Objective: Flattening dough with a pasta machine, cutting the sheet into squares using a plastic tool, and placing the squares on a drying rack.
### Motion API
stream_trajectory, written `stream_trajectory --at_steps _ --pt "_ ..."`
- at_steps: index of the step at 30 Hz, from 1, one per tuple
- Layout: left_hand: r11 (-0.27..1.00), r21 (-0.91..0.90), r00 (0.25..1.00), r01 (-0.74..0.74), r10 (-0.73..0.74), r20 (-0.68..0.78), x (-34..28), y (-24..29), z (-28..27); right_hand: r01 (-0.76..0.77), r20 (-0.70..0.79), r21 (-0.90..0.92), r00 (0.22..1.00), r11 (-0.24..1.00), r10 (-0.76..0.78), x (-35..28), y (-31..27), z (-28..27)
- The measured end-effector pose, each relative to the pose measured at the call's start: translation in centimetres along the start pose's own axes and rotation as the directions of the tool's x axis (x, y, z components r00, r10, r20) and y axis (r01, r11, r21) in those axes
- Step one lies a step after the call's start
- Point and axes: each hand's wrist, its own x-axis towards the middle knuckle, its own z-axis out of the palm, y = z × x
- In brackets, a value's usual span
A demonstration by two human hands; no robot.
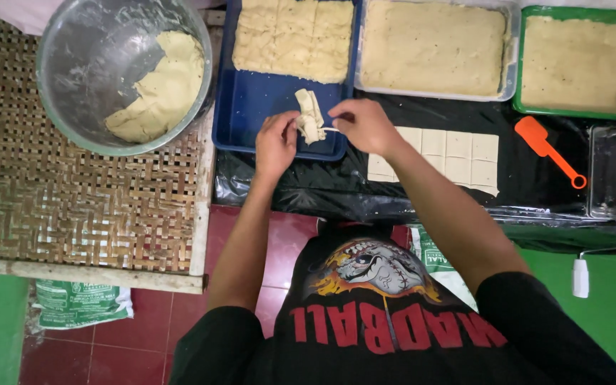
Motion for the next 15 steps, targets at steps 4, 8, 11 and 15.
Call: stream_trajectory --at_steps 4,8,11,15 --pt "0.997 0.066 0.998 -0.029 0.025 0.059 0.2 0.8 -0.3 -0.065 -0.197 0.104 0.977 0.993 0.084 -4.6 3.0 -1.2" --pt "0.995 0.092 0.994 -0.033 0.023 0.106 0.0 0.6 1.1 -0.365 -0.371 0.066 0.855 0.929 0.363 -10.7 7.0 -4.9" --pt "0.985 0.147 0.975 0.086 -0.113 0.191 -0.6 0.4 2.9 -0.48 -0.543 -0.035 0.745 0.876 0.387 -16.8 13.5 -7.3" --pt "0.972 -0.004 0.962 -0.236 0.234 0.143 1.6 5.8 3.2 -0.422 -0.746 -0.275 0.661 0.864 0.086 -22.7 19.9 -10.7"
